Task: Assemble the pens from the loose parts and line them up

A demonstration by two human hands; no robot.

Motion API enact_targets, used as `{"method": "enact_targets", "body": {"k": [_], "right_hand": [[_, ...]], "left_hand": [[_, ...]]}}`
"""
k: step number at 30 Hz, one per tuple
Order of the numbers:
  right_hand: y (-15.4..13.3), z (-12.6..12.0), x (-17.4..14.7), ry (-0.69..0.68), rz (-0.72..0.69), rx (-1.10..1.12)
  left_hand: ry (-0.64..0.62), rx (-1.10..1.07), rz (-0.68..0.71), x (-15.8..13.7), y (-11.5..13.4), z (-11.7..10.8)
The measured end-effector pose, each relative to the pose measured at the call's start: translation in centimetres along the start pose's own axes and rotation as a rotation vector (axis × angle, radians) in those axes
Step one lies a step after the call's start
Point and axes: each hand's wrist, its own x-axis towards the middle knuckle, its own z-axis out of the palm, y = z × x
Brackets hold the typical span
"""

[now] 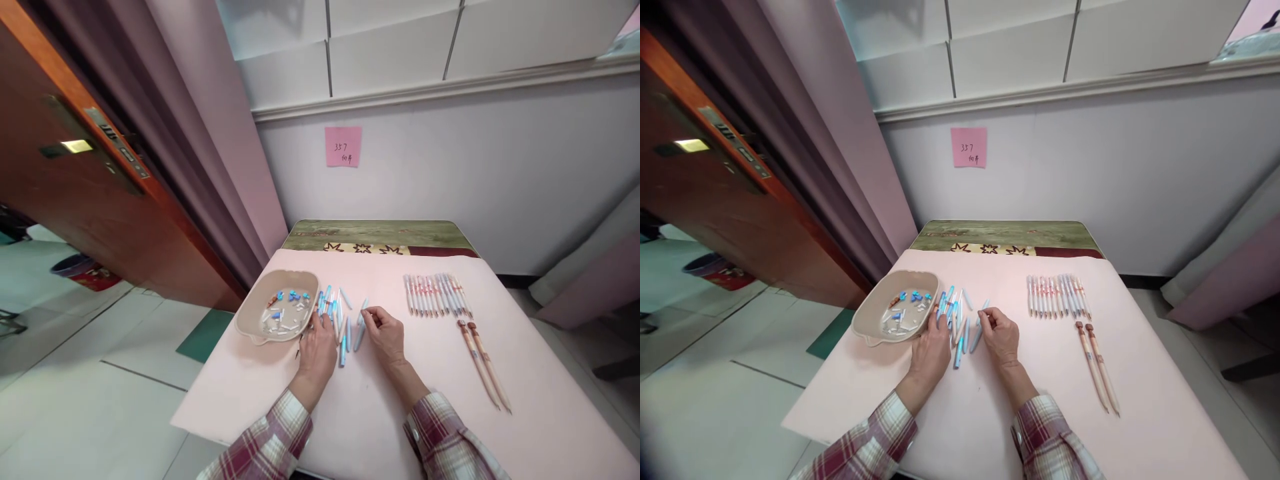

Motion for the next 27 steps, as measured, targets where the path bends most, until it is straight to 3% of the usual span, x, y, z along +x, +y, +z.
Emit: {"method": "enact_targets", "body": {"k": [6,13,23,27], "right_hand": [[-0.1,-0.1,0.1,-0.014,0.025,0.062],[0.0,-0.4,0.3,-0.015,0.068,0.109],[0.6,-0.3,0.9,-0.04,0.116,0.144],[0.7,-0.2,1.0,-0.038,0.124,0.155]], "left_hand": [[-0.008,-0.082,-0.088,0.9,0.8,0.6],[-0.02,-0.258,0.003,-0.1,1.6,-0.1],[-0.112,0.011,-0.107,1.3,1.1,-0.3],[-0.103,0.023,-0.096,1.0,1.2,-0.6]]}}
